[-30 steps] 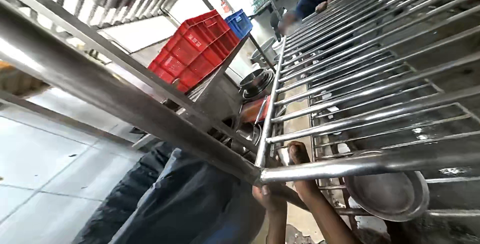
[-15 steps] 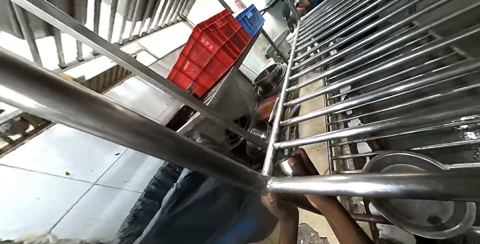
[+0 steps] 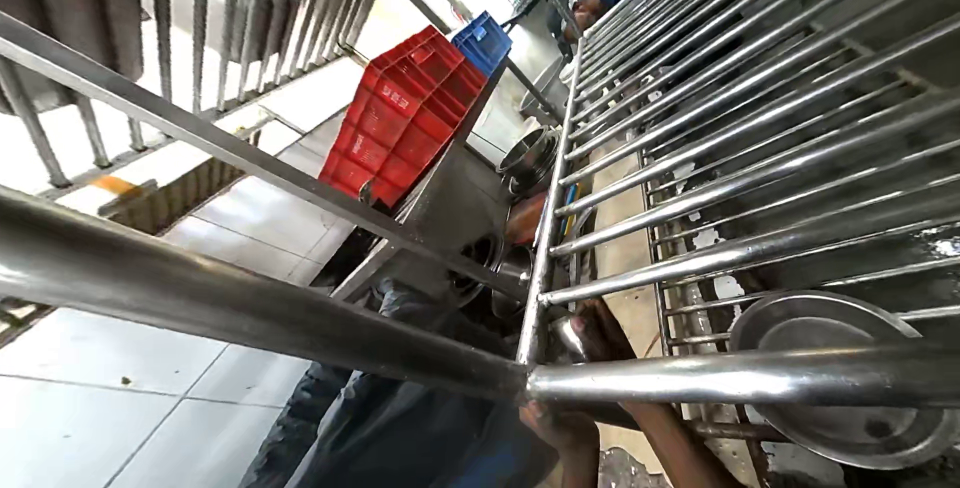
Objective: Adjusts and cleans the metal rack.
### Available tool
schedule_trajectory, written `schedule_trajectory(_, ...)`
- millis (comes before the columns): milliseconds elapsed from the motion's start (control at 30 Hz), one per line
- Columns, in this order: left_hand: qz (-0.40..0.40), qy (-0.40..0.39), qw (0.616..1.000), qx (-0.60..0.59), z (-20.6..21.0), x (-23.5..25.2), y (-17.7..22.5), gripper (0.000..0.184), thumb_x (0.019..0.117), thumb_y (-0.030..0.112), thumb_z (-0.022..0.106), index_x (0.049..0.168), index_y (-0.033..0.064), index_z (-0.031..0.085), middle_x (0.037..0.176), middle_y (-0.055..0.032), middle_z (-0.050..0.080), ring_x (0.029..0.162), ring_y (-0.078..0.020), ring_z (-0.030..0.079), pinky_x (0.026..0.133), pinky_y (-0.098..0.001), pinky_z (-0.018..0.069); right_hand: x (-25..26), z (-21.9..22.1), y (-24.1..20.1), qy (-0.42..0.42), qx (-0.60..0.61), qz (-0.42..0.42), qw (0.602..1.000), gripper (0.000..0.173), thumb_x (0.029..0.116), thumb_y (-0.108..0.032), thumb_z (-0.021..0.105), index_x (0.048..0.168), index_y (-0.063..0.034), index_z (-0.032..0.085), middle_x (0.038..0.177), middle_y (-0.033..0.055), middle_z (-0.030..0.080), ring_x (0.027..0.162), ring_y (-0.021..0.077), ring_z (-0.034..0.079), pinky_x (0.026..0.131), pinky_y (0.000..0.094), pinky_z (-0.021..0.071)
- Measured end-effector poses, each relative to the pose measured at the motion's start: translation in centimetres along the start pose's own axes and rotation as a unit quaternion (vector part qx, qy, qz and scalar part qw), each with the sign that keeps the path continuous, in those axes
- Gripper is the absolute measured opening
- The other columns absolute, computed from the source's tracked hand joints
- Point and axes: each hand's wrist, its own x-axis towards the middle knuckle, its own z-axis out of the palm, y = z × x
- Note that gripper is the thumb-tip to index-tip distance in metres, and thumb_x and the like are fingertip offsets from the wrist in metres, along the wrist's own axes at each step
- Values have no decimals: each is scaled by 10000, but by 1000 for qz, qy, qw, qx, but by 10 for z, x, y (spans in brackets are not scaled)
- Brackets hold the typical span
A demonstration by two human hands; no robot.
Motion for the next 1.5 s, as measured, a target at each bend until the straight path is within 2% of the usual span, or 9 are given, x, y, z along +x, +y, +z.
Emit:
schedule_trajectory(267,-10,-16,999,-26,-2,-5,0,567,806,704,702,1039,195,611,811,87,704,754,-42,704,653,-278,609,-27,-1,3,60,-85,86,991,374,1022,-270,620,1370,-140,570,1172,-2,679,1028,47,641,902,288,556)
schedule_trajectory(400,-24,-22,998,-49,5,1,-3,560,781,706,720,1012,202,641,798,80,715,740,-49,710,649,-286,612,-15,4,3,30,-18,-4,999,356,1008,-368,624,1265,-133,554,993,-21,655,875,26,636,802,245,561)
schedule_trajectory(500,-33,-18,999,-34,-3,-5,-2,616,759,735,722,1009,183,608,744,73,685,662,-64,690,579,-295,601,-13,6,-2,21,-4,-17,1000,468,1031,-398,589,1451,-216,491,1177,-51,673,1002,-3,644,895,254,562)
schedule_trajectory(600,-2,-41,999,-25,3,1,-9,601,819,736,662,1043,180,612,762,91,690,682,-39,687,610,-268,599,-7,3,-3,-13,20,-57,998,362,1008,-438,610,1209,-141,562,929,-57,625,828,-1,605,778,213,536)
schedule_trajectory(733,-9,-25,999,-23,2,-4,-5,586,805,735,681,977,180,611,707,79,671,608,-57,671,536,-281,584,-4,7,-10,32,15,2,999,423,1040,-279,531,1421,-97,499,1189,-32,648,1043,-16,612,944,219,523)
schedule_trajectory(867,9,-38,999,-29,10,-2,-5,531,841,703,664,965,188,619,708,97,673,616,-30,670,563,-243,584,6,-9,14,-33,87,-39,995,362,956,-516,661,1110,-193,603,882,-102,646,791,-5,622,739,212,549)
schedule_trajectory(1133,-27,-45,997,-54,12,-7,-1,591,826,705,675,1014,152,583,683,61,647,537,-80,634,496,-285,570,-12,-18,-3,13,-2,58,998,320,998,-300,637,1283,-165,583,1013,-54,660,905,10,623,821,222,537)
schedule_trajectory(1367,-19,-75,994,-77,12,-6,-11,567,873,681,642,1024,137,599,668,26,638,506,-105,611,475,-297,561,9,-12,-6,-18,38,-7,999,544,882,-629,691,1153,-160,638,913,-23,675,807,72,655,760,274,575)
schedule_trajectory(1500,-17,-80,996,-42,14,-6,-9,683,856,743,605,1038,86,582,677,15,630,505,-116,607,463,-307,558,-17,-38,-2,-20,-168,-27,985,243,1005,-237,579,1193,-88,620,1004,-2,689,915,56,657,845,257,562)
